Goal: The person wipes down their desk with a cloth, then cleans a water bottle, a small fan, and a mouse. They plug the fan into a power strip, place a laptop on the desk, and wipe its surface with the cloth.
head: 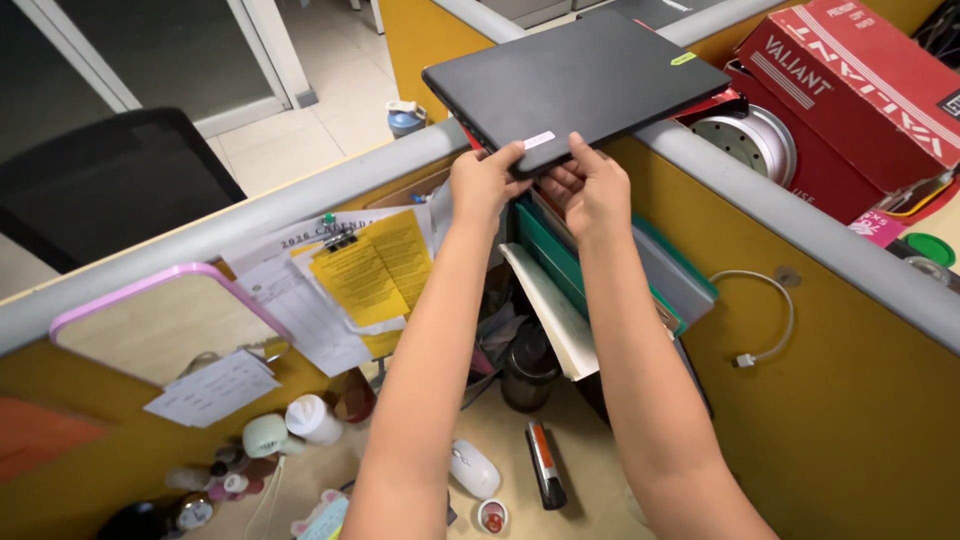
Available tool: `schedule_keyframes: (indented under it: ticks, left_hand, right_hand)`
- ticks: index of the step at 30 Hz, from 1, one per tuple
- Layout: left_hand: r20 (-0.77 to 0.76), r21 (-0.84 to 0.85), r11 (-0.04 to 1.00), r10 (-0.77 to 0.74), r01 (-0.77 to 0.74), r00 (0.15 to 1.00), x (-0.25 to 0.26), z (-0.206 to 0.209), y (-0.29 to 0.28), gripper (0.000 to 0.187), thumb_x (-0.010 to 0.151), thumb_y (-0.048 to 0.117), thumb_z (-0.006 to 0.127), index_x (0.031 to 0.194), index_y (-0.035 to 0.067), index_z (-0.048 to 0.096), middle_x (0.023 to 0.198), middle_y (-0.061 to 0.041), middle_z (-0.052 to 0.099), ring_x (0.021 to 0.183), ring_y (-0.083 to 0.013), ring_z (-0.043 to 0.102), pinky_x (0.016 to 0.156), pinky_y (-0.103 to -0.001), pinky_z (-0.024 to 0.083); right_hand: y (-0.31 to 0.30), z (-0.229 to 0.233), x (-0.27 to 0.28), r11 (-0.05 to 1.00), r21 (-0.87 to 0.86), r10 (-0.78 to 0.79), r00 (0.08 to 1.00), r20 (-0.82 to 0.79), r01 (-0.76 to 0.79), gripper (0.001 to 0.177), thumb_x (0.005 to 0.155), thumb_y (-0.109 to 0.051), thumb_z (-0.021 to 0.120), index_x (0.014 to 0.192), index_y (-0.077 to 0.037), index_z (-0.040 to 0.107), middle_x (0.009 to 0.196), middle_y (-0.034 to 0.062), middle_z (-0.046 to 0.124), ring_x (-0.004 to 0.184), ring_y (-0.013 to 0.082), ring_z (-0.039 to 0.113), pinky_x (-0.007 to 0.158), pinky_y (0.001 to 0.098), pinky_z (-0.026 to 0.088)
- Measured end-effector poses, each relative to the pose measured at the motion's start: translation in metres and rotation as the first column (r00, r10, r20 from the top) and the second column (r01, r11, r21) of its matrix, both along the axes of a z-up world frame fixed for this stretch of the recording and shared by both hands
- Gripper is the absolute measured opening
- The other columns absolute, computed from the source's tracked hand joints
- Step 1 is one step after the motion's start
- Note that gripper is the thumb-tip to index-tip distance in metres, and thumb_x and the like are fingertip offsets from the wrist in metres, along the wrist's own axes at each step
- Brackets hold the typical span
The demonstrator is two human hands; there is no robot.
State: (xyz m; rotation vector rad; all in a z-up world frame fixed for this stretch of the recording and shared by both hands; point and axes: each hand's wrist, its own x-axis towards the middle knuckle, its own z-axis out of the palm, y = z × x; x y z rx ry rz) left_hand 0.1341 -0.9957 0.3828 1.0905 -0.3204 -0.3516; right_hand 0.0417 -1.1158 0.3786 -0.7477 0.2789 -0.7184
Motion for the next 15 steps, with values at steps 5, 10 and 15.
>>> schedule_keyframes:
  ticks: [5, 10, 15]
  left_hand:
    - [-0.051, -0.269, 0.963, -0.023, 0.008, 0.998, 0.006, -0.014, -0.021, 0.042, 0.08, -0.003, 0.072, 0.114, -0.014, 0.05, 0.108, -0.023, 0.063, 0.093, -0.0325, 0.071, 0.074, -0.045, 0.066]
    - [-0.113, -0.33, 0.944, -0.011, -0.027, 0.994, -0.005, -0.025, -0.017, 0.051, 0.079, -0.006, 0.072, 0.12, -0.011, 0.041, 0.111, -0.021, 0.059, 0.099, -0.0331, 0.069, 0.081, -0.048, 0.064]
    - [-0.122, -0.44, 0.898, -0.074, 0.013, 0.99, -0.039, -0.007, 0.016, 0.052, 0.078, -0.007, 0.072, 0.119, -0.006, 0.04, 0.109, -0.021, 0.061, 0.095, -0.0307, 0.07, 0.08, -0.044, 0.063]
  right_hand:
    - [-0.001, 0.004, 0.005, 0.991, -0.113, -0.086, 0.994, -0.066, 0.078, 0.025, 0.085, -0.005, 0.071, 0.102, 0.004, 0.056, 0.089, 0.0136, 0.069, 0.068, 0.0228, 0.069, 0.062, 0.0365, 0.062]
    - [0.006, -0.004, -0.002, 0.971, -0.151, -0.193, 0.981, -0.035, 0.185, 0.026, 0.085, 0.001, 0.071, 0.106, 0.002, 0.055, 0.093, 0.0116, 0.065, 0.076, 0.0184, 0.068, 0.064, 0.0308, 0.06]
    - [0.019, 0.006, -0.017, 0.984, -0.101, -0.128, 0.974, 0.188, 0.149, 0.03, 0.08, 0.005, 0.07, 0.107, 0.0, 0.056, 0.096, 0.0094, 0.066, 0.082, 0.0201, 0.068, 0.069, 0.0317, 0.058]
